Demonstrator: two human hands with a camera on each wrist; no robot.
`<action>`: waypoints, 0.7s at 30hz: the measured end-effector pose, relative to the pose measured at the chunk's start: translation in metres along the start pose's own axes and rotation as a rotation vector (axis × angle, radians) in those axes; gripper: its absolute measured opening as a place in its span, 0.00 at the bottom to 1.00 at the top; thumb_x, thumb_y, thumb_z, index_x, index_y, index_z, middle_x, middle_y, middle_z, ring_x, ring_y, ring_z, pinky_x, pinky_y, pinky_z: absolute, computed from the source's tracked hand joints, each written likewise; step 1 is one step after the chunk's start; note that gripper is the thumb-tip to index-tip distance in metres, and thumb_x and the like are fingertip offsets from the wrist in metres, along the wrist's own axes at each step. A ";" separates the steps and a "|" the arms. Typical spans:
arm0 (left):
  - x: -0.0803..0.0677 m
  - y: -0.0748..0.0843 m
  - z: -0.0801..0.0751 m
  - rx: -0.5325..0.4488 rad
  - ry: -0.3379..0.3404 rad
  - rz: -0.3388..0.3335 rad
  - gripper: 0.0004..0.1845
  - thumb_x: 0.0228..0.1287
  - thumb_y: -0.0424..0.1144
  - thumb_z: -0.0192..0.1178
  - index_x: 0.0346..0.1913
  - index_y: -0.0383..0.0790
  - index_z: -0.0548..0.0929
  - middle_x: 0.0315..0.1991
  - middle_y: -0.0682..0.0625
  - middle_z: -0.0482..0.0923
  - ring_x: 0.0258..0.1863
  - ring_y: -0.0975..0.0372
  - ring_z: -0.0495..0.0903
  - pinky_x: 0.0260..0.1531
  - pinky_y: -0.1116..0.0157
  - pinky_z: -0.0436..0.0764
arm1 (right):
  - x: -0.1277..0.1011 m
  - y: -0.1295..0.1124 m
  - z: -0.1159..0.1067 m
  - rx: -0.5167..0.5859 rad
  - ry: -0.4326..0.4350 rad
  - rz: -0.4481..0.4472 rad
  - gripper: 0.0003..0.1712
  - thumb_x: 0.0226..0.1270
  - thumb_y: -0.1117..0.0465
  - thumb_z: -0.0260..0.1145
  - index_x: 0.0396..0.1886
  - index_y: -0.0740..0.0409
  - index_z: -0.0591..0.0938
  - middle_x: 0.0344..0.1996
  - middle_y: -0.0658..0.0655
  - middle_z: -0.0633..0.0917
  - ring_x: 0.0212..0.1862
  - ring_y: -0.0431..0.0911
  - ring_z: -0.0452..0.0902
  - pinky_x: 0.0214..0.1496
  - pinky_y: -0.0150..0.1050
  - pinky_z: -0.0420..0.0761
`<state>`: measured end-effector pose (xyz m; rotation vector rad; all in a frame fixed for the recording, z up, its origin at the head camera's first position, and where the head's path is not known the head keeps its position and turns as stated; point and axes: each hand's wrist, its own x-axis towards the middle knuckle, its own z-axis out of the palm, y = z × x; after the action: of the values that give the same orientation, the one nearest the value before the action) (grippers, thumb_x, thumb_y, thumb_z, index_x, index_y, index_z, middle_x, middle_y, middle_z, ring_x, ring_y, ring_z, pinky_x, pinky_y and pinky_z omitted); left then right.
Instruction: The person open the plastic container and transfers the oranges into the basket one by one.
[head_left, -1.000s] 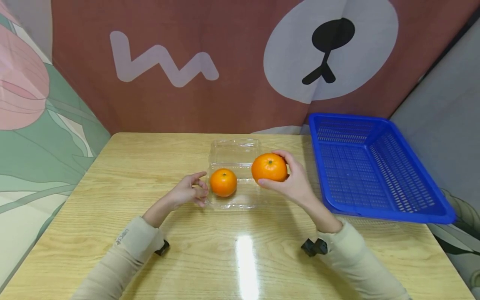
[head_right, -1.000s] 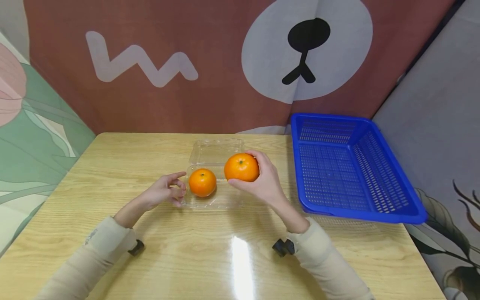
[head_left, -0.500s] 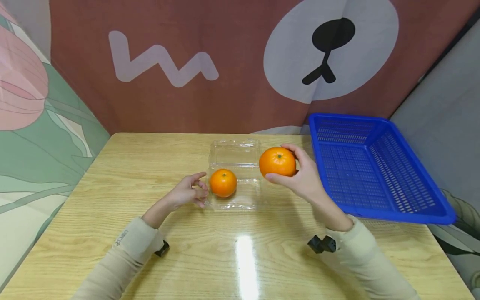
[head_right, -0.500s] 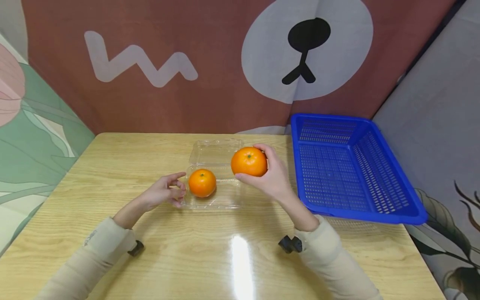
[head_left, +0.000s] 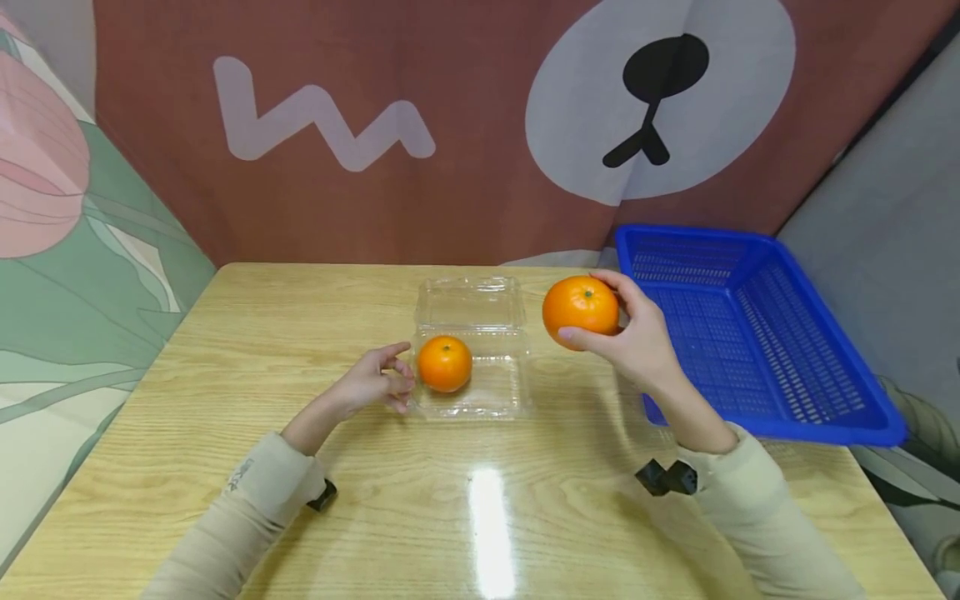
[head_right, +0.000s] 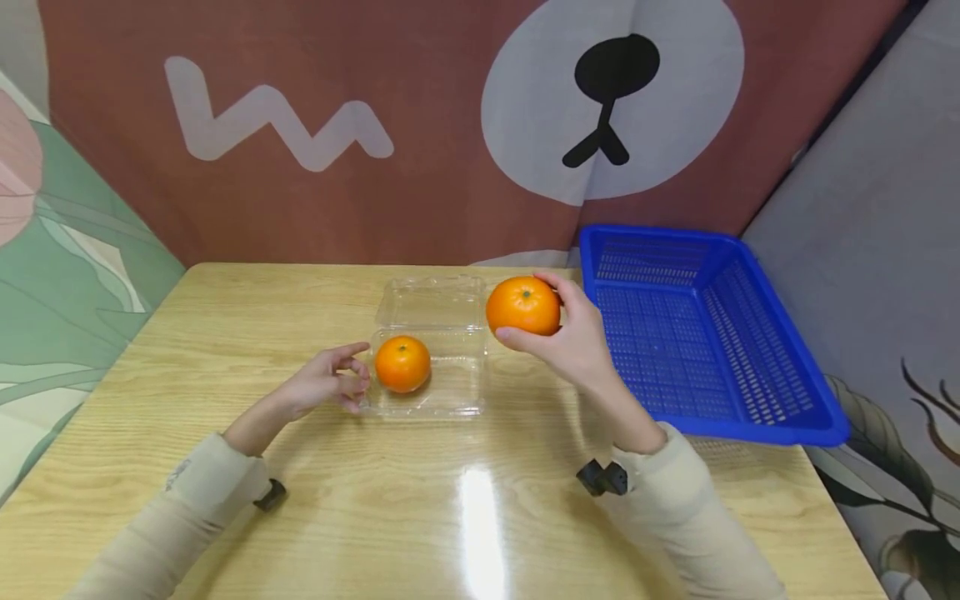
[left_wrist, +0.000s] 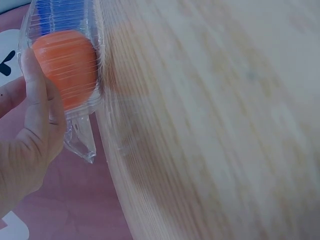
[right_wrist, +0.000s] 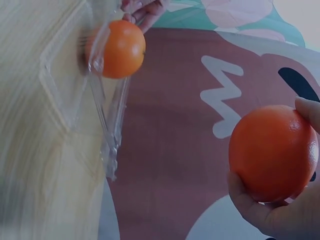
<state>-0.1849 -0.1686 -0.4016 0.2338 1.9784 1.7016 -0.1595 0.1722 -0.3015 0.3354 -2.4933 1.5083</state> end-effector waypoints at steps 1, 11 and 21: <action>0.000 0.000 0.000 0.000 -0.004 0.000 0.39 0.59 0.22 0.52 0.69 0.27 0.42 0.42 0.34 0.65 0.28 0.58 0.75 0.29 0.61 0.85 | 0.001 0.000 -0.002 -0.009 0.003 0.003 0.40 0.45 0.60 0.74 0.60 0.58 0.68 0.51 0.59 0.74 0.49 0.50 0.70 0.46 0.46 0.77; 0.000 0.000 -0.001 0.000 -0.006 -0.001 0.39 0.59 0.22 0.52 0.69 0.27 0.43 0.43 0.34 0.65 0.29 0.57 0.75 0.30 0.60 0.85 | 0.013 -0.004 -0.020 -0.063 0.026 0.057 0.40 0.48 0.56 0.73 0.61 0.58 0.68 0.52 0.58 0.73 0.48 0.49 0.69 0.46 0.44 0.76; 0.001 -0.001 -0.001 0.002 -0.006 0.001 0.39 0.59 0.22 0.52 0.69 0.26 0.43 0.43 0.33 0.65 0.28 0.58 0.75 0.30 0.61 0.85 | 0.021 -0.008 -0.042 -0.109 0.056 0.087 0.39 0.50 0.55 0.72 0.62 0.56 0.67 0.54 0.57 0.72 0.48 0.46 0.68 0.45 0.37 0.75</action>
<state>-0.1859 -0.1693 -0.4028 0.2406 1.9765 1.6979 -0.1745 0.2042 -0.2690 0.1670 -2.5637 1.3856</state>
